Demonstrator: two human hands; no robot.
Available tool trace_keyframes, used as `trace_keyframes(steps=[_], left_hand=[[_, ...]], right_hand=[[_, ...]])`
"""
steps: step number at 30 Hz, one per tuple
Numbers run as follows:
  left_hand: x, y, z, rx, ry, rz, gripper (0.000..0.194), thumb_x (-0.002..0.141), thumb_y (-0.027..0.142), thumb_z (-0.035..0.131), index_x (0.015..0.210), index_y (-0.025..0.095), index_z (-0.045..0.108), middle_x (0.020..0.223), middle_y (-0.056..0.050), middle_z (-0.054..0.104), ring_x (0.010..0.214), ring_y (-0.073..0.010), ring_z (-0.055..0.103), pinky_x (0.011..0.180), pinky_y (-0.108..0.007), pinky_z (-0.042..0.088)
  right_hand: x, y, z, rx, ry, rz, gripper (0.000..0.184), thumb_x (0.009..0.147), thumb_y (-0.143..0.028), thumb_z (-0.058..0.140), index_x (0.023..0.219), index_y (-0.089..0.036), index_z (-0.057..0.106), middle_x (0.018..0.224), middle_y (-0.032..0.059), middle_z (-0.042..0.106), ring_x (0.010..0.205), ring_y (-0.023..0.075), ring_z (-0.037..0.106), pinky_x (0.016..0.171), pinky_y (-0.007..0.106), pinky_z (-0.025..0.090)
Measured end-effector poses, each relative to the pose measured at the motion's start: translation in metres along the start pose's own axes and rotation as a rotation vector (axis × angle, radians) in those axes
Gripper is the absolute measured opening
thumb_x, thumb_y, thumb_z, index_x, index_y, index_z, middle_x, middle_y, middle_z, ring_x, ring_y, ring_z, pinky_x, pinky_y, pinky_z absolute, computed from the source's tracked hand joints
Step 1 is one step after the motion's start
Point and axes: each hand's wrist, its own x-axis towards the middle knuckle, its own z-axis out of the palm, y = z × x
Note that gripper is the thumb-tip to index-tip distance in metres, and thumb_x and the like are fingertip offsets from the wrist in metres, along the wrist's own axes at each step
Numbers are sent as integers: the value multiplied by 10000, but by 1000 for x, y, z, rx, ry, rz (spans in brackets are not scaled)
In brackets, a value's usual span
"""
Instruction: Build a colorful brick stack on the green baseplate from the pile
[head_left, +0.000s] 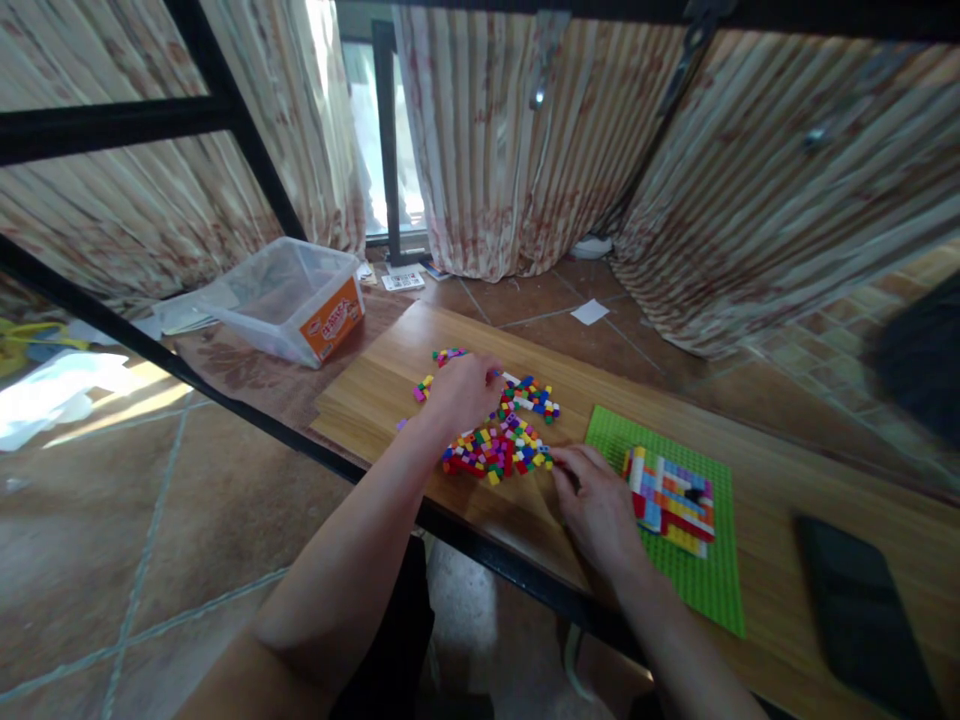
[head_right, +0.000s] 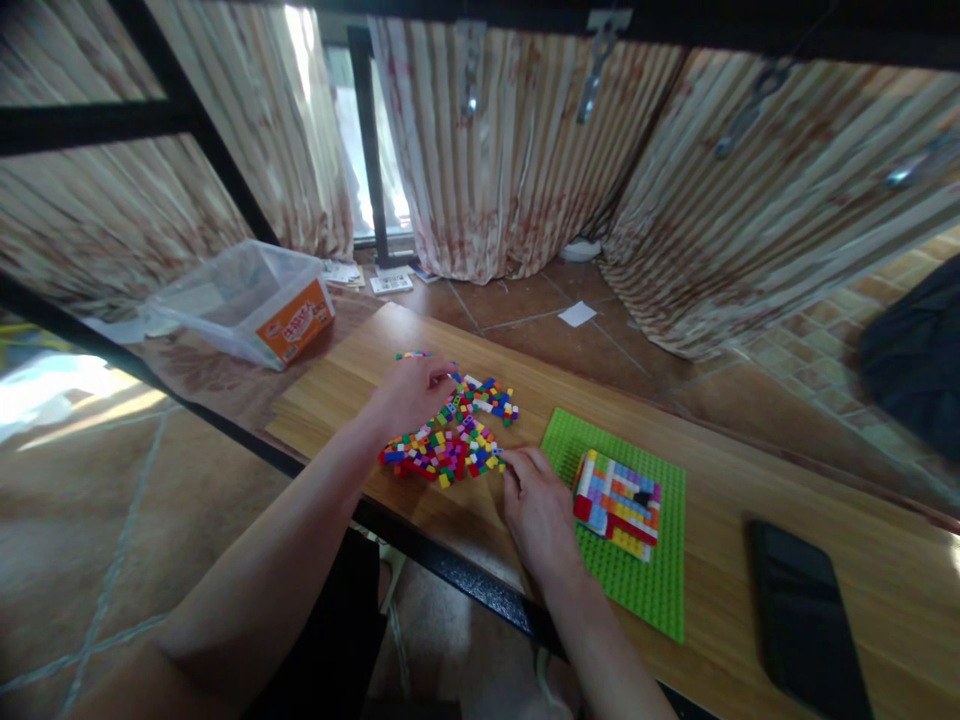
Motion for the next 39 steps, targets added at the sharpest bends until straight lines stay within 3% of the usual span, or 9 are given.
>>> trace_keyframes(steps=[5,7,10,15,21,26,32,39], left_hand=[[7,-23,-6,-35,38,-37,253,839,174,456,770,173,700,729,-38,685,693,-153,596,658,-242,432],[10,-40,-11,-24,54,-119,260,835,170,457,830,172,717,758,-42,701,734,-163,616,673,-243,450],[9,-65,-19,2,92,-319,325,843,182,463,1067,173,698,938,-73,729,869,-180,646,772,-255,478],[3,-89,-19,116,-45,-497,411,808,149,501,1194,162,641,1188,-128,667,1080,-220,619,913,-282,461],[5,-90,-10,84,-188,-453,265,708,90,569,903,151,737,925,-122,727,902,-225,660,775,-267,486],[4,-82,-7,8,-213,-396,331,661,62,560,942,137,717,875,-87,711,841,-200,638,722,-252,473],[-1,-77,-7,-155,-316,-312,169,618,51,521,670,117,667,544,6,589,583,-137,577,531,-199,406],[2,-78,-6,-313,-312,-290,173,707,108,481,741,113,650,507,18,569,474,-93,521,477,-181,362]], right_hand=[[1,3,2,-36,52,-5,229,892,-178,439,988,-178,647,984,91,660,930,206,623,877,377,498],[1,7,3,-70,93,-9,232,896,-200,442,996,-172,649,1008,98,656,944,211,621,884,384,498],[0,15,6,-160,162,-7,257,898,-246,443,1012,-153,653,1039,114,647,958,228,617,882,403,505],[0,28,10,-244,80,-65,267,905,-218,415,1005,-134,648,998,120,658,918,221,627,849,375,522],[0,30,10,-240,26,-126,239,908,-190,430,1019,-141,637,998,104,669,915,204,643,821,325,536],[1,26,11,-197,20,-124,244,920,-182,411,998,-156,640,983,91,672,901,195,654,801,315,543],[1,25,11,-166,-4,-118,231,921,-192,428,1025,-167,633,1010,81,665,926,191,655,824,321,542],[1,19,10,-127,24,-86,231,912,-189,426,976,-165,647,987,90,671,911,206,652,797,338,544]])
